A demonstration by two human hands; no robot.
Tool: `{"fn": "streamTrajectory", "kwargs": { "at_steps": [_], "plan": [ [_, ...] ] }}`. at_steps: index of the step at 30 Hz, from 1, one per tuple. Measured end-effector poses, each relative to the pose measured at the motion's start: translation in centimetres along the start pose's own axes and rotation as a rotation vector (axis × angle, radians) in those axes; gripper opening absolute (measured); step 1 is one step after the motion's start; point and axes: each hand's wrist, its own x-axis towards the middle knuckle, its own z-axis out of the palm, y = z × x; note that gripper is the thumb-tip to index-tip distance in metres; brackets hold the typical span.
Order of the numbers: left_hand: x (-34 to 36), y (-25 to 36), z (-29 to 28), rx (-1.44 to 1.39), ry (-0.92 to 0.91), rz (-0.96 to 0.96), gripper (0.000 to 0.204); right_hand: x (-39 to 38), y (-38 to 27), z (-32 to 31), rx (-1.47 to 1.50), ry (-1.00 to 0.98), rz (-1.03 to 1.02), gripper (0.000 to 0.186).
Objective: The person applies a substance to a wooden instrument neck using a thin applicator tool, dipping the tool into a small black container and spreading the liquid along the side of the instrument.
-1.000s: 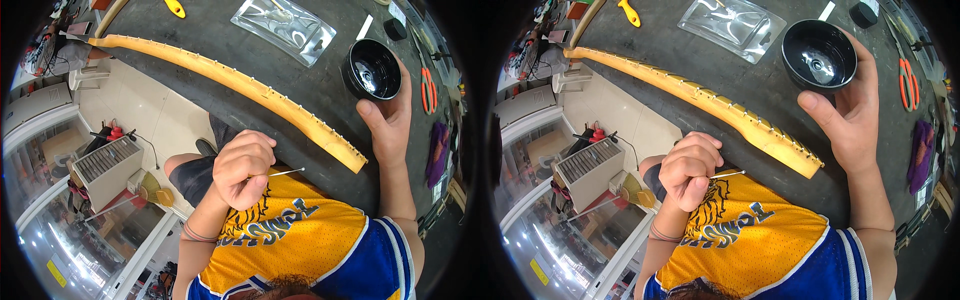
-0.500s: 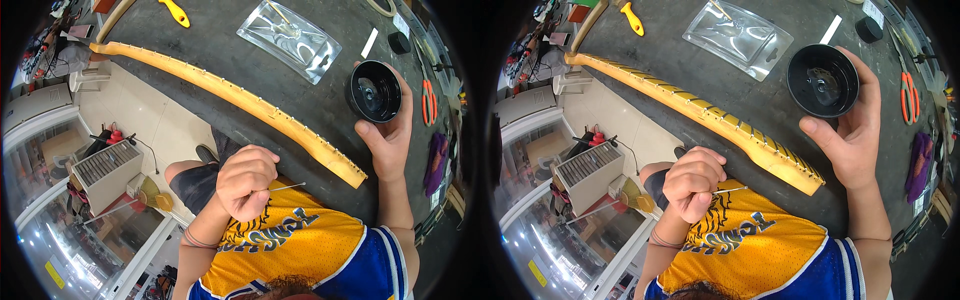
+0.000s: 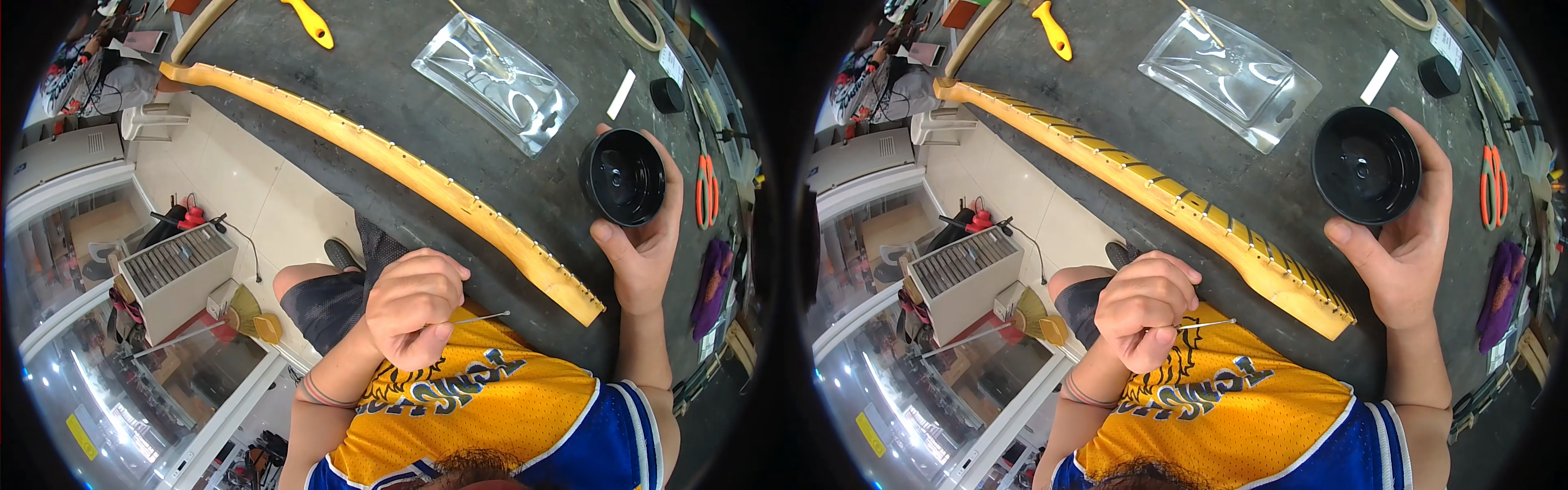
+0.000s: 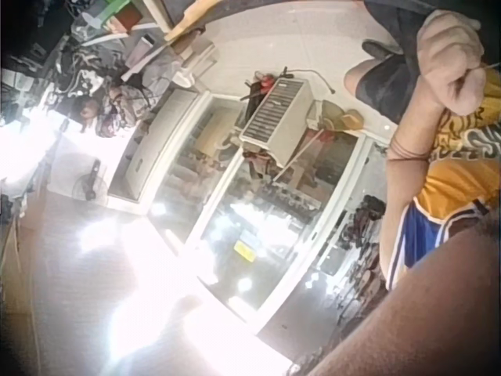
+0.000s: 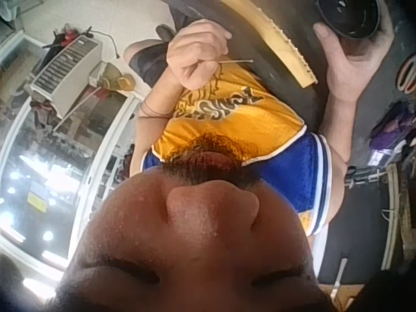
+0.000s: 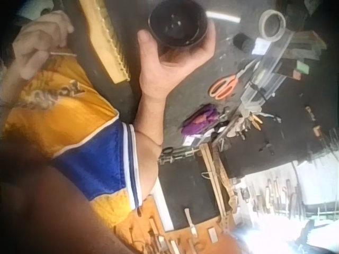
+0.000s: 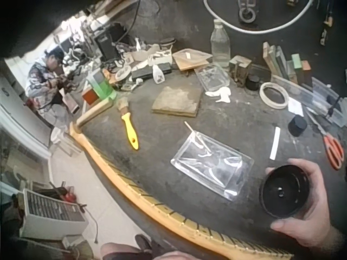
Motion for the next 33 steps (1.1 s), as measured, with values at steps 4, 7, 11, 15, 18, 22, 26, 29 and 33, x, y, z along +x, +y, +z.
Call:
{"fn": "streamTrajectory", "kwargs": {
  "at_steps": [4, 7, 11, 15, 18, 22, 26, 29, 33],
  "plan": [
    [0.02, -0.08, -0.23, -0.004, -0.006, 0.012, 0.014, 0.14, -0.26, 0.34, 0.003, -0.004, 0.007, 0.106],
    [-0.05, -0.25, -0.30, -0.010, -0.010, 0.019, 0.013, 0.21, -0.37, 0.61, 0.008, -0.006, -0.005, 0.106],
    [-0.12, -0.10, -0.32, 0.000, 0.005, 0.018, 0.013, 0.29, -0.10, 0.37, -0.071, -0.012, -0.016, 0.104],
    [-0.23, -0.13, -0.43, -0.003, 0.001, 0.015, 0.012, 0.42, -0.26, 0.35, -0.065, -0.020, -0.014, 0.105],
    [-0.16, -0.16, -0.46, -0.005, 0.000, 0.017, 0.010, 0.36, -0.18, 0.43, -0.040, -0.019, -0.017, 0.106],
    [0.00, -0.16, -0.55, -0.006, -0.003, 0.020, 0.009, 0.31, -0.05, 0.38, -0.103, -0.017, -0.027, 0.104],
    [-0.08, -0.18, -0.52, -0.008, 0.003, 0.016, 0.010, 0.30, -0.01, 0.41, -0.106, -0.012, -0.033, 0.103],
    [-0.03, -0.16, -0.53, -0.003, 0.002, 0.018, 0.010, 0.34, -0.05, 0.49, -0.106, -0.014, -0.035, 0.103],
    [-0.07, -0.23, -0.54, 0.006, 0.005, 0.020, 0.011, 0.39, -0.13, 0.54, -0.095, -0.020, -0.030, 0.104]
  ]
}}
